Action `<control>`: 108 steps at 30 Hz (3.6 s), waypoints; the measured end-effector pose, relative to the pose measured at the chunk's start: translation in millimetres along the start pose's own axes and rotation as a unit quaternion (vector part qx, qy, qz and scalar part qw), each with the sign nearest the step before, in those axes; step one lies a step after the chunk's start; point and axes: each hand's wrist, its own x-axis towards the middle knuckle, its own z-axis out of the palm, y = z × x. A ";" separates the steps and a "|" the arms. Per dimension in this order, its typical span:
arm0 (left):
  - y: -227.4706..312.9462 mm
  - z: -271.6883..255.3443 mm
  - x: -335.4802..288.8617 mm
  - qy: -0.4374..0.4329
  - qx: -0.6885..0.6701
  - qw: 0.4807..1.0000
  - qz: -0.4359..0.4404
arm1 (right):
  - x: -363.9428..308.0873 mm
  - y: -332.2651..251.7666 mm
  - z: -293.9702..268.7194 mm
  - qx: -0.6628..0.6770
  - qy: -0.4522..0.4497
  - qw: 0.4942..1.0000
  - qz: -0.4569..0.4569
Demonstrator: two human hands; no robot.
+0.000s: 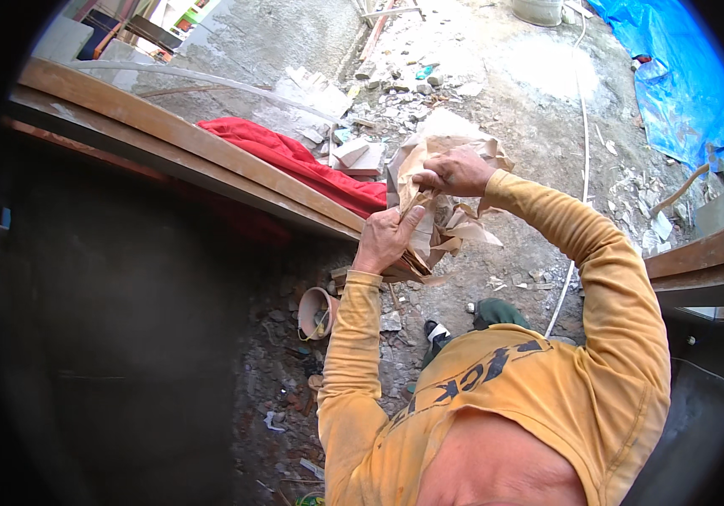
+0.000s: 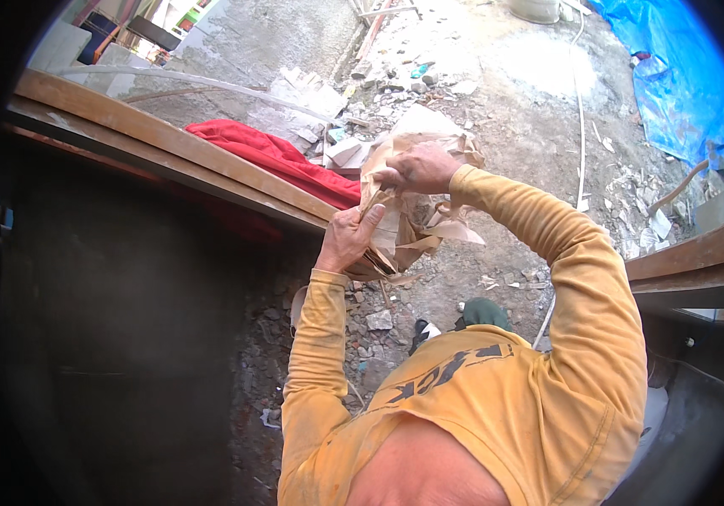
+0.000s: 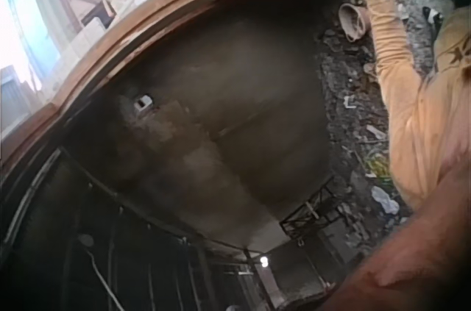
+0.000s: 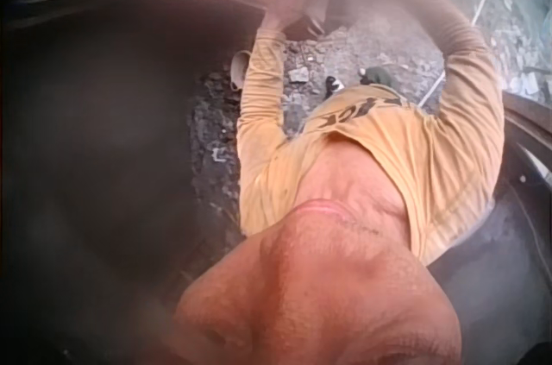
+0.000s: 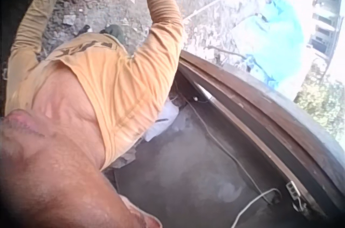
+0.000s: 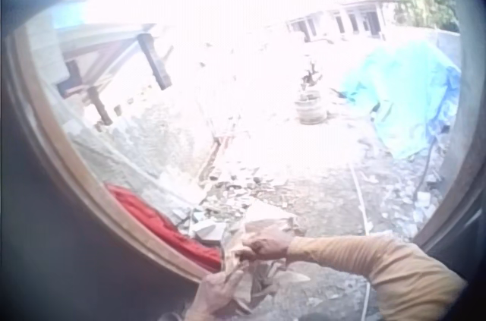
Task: The person sprays water on a concrete wall using a hose, then walks to a pile of debris and picks up a brown paper bag. They open the bag, place a small object inside, and fold the bag closed.
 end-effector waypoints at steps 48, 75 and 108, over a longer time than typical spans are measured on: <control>-40.3 -20.0 14.1 0.156 -0.021 0.987 -0.031 | 52.6 -0.4 -48.5 -0.161 -0.121 0.980 -0.015; -8.2 -85.1 18.3 0.087 0.352 0.932 0.026 | 104.0 -37.9 11.0 -0.057 -0.071 0.974 -0.206; -174.6 -167.3 -119.6 0.318 0.384 0.749 -0.436 | -83.3 133.7 20.6 -0.172 -0.161 0.971 0.040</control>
